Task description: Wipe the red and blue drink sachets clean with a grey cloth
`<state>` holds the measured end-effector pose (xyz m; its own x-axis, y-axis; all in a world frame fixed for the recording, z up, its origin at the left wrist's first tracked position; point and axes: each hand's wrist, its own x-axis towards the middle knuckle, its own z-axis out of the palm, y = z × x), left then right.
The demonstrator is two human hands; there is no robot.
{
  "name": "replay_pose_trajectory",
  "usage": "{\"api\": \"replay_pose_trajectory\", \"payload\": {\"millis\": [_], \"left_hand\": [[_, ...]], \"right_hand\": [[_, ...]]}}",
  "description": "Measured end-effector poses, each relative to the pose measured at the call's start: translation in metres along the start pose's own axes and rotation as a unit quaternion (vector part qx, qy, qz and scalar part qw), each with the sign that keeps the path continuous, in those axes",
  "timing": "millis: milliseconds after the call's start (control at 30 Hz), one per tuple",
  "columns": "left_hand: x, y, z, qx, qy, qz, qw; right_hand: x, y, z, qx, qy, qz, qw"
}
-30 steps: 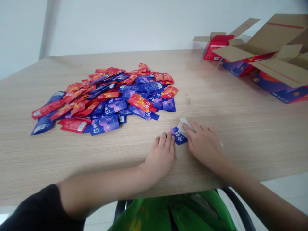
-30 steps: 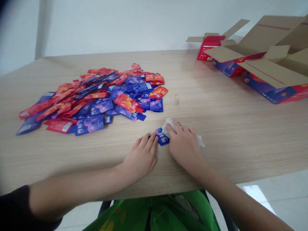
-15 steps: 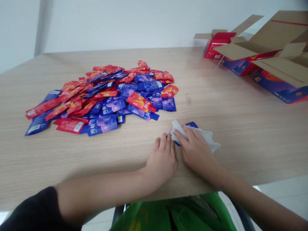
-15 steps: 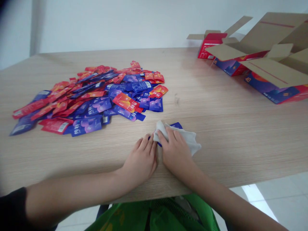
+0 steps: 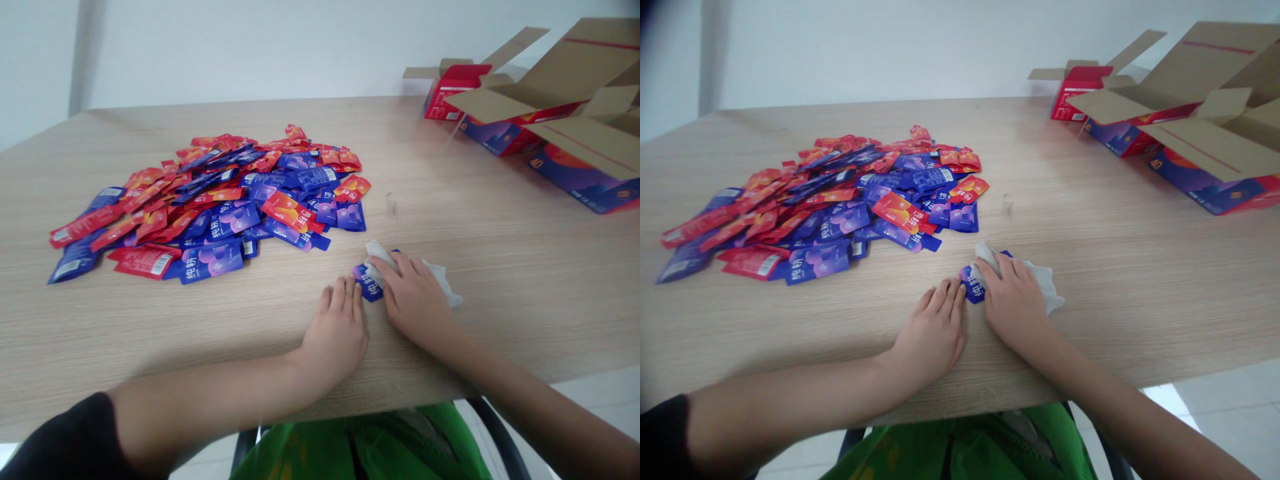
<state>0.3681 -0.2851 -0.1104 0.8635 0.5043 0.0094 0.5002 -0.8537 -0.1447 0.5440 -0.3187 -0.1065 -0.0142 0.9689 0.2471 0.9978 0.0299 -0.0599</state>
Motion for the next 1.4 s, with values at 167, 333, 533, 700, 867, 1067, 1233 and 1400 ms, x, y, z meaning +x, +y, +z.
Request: {"api": "replay_pose_trajectory", "payload": {"millis": [167,333,533,700,867,1067,1233,1400], "left_hand": [[0.001,-0.001,0.0,-0.005,-0.007,0.011,1.0],[0.001,0.0,0.004,-0.009,0.004,0.002,1.0],[-0.004,0.002,0.004,0.025,0.014,-0.008,1.0],[-0.005,0.0,-0.008,0.033,-0.019,0.001,0.999],[-0.004,0.001,-0.006,0.044,0.002,0.025,0.999],[-0.007,0.004,-0.003,0.067,0.01,0.031,0.997],[-0.007,0.004,-0.001,0.072,0.03,0.01,0.997],[-0.008,0.004,0.0,0.088,0.05,0.014,0.995]], "right_hand": [[0.002,0.033,0.002,-0.039,-0.004,0.037,0.999],[0.006,0.039,0.003,-0.02,-0.012,-0.005,1.0],[-0.003,0.039,-0.003,0.028,-0.027,-0.012,0.999],[0.007,0.051,-0.032,0.146,-0.036,0.006,0.989],[0.02,0.016,-0.034,0.168,0.052,-0.005,0.984],[0.011,-0.016,-0.001,0.094,-0.048,-0.122,0.987],[0.005,-0.008,0.003,0.107,-0.024,-0.099,0.989],[0.0,0.003,0.01,0.076,0.003,-0.026,0.997]]}}
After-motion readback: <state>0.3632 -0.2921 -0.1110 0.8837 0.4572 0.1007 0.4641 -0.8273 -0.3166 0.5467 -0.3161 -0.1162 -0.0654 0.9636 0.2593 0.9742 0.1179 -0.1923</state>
